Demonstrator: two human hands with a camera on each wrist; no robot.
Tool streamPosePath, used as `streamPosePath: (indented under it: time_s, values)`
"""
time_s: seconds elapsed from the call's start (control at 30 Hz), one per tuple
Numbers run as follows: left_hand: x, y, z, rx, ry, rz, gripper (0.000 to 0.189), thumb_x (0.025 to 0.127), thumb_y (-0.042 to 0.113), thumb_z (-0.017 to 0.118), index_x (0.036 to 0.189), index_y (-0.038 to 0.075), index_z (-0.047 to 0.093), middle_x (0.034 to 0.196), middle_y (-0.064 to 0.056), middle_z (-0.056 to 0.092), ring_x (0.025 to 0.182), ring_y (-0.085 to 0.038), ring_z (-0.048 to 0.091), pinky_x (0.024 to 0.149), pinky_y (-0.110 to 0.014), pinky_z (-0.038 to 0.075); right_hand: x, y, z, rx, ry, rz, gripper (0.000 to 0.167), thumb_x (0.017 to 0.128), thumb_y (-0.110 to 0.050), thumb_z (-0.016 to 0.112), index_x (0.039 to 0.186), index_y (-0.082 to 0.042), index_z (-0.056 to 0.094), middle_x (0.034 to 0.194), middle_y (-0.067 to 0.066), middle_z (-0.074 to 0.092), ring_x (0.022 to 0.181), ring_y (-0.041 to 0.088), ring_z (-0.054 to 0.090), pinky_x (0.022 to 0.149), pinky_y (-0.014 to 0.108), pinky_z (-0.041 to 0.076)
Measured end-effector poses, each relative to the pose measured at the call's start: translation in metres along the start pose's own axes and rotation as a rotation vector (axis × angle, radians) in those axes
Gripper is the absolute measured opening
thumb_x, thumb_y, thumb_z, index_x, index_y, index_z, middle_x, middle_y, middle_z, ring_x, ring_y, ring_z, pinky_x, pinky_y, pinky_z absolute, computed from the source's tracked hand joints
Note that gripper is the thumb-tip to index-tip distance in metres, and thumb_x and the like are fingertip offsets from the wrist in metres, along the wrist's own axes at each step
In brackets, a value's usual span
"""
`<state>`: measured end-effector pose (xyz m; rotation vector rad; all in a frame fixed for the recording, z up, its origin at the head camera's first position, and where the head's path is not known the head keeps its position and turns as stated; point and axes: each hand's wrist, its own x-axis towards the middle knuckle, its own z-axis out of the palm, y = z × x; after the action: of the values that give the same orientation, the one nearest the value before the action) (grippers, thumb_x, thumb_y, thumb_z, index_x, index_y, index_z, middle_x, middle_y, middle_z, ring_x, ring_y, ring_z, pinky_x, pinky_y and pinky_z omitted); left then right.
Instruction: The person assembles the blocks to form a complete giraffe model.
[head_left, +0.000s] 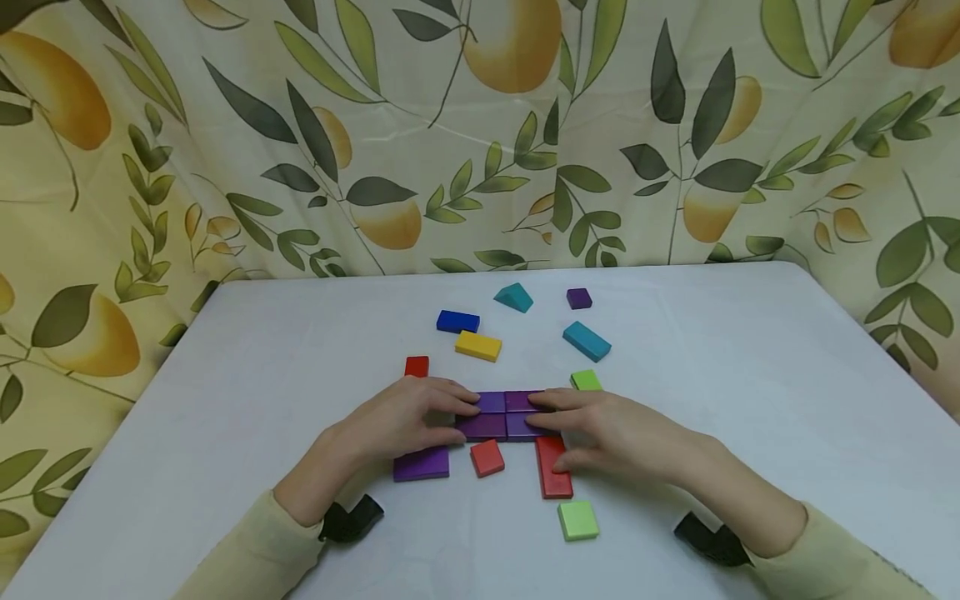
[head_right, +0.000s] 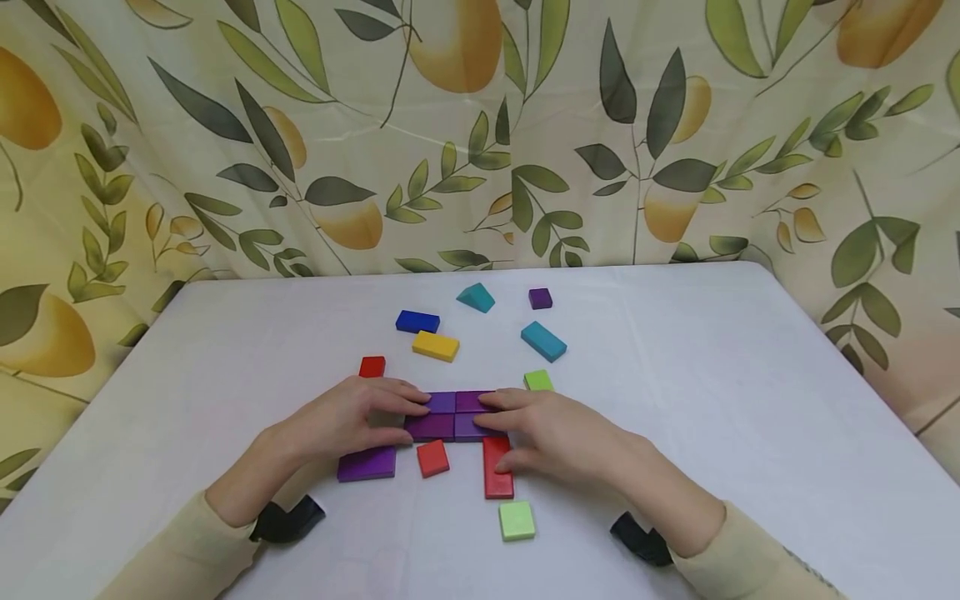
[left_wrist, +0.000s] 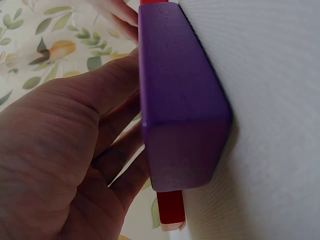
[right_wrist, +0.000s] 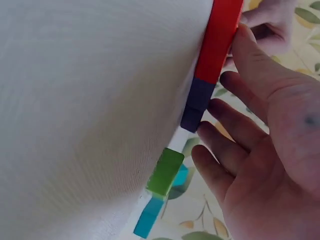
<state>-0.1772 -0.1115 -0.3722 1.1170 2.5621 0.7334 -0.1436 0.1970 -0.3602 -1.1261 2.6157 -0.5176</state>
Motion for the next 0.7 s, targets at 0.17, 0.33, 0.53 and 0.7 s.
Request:
streamPosePath:
  time_s: [0.17,0.33,0.53,0.7]
  values:
    - [0.0007,0.0005,-0.0005,0.003,-0.003,-0.002,0.038,0.092,0.024,0.077,0.129,0.018,0.072,0.133,0.007,0.064,0.129,-0.013,0.053,0.105,-0.034,0.046,-0.0001,-0.0009,-0.0005,-0.021,0.021,-0.024,0.058,0.094,-0.046,0.069,0.143,-0.016,0.060,0.150,0.008,0.050,0.137,0.032,0.046,0.103,0.051,0.047]
    - [0.0008,0.0003,0.0000,-0.003,-0.005,-0.011,0.038,0.092,0.025,0.077,0.130,0.019,0.072,0.134,0.008,0.063,0.130,-0.012,0.053,0.105,-0.034,0.046,0.0003,-0.0022,-0.0018,-0.021,0.023,-0.027,0.057,0.094,-0.045,0.070,0.142,-0.016,0.062,0.149,0.008,0.051,0.135,0.032,0.048,0.102,0.051,0.047]
    - [-0.0011,-0.0012,0.0004,0.003,-0.002,-0.014,0.038,0.092,0.024,0.076,0.130,0.018,0.071,0.134,0.008,0.063,0.129,-0.012,0.053,0.105,-0.035,0.046,0.0035,-0.0036,-0.0007,-0.020,0.009,-0.018,0.058,0.094,-0.046,0.069,0.143,-0.016,0.060,0.150,0.008,0.050,0.137,0.033,0.047,0.103,0.052,0.046]
    - [0.0008,-0.0014,0.0006,0.032,-0.012,0.003,0.038,0.093,0.026,0.075,0.130,0.018,0.071,0.135,0.007,0.063,0.130,-0.012,0.053,0.105,-0.034,0.045,0.0035,-0.0044,0.0011,-0.018,-0.001,0.006,0.058,0.094,-0.044,0.070,0.143,-0.016,0.060,0.151,0.007,0.049,0.139,0.032,0.044,0.104,0.051,0.045]
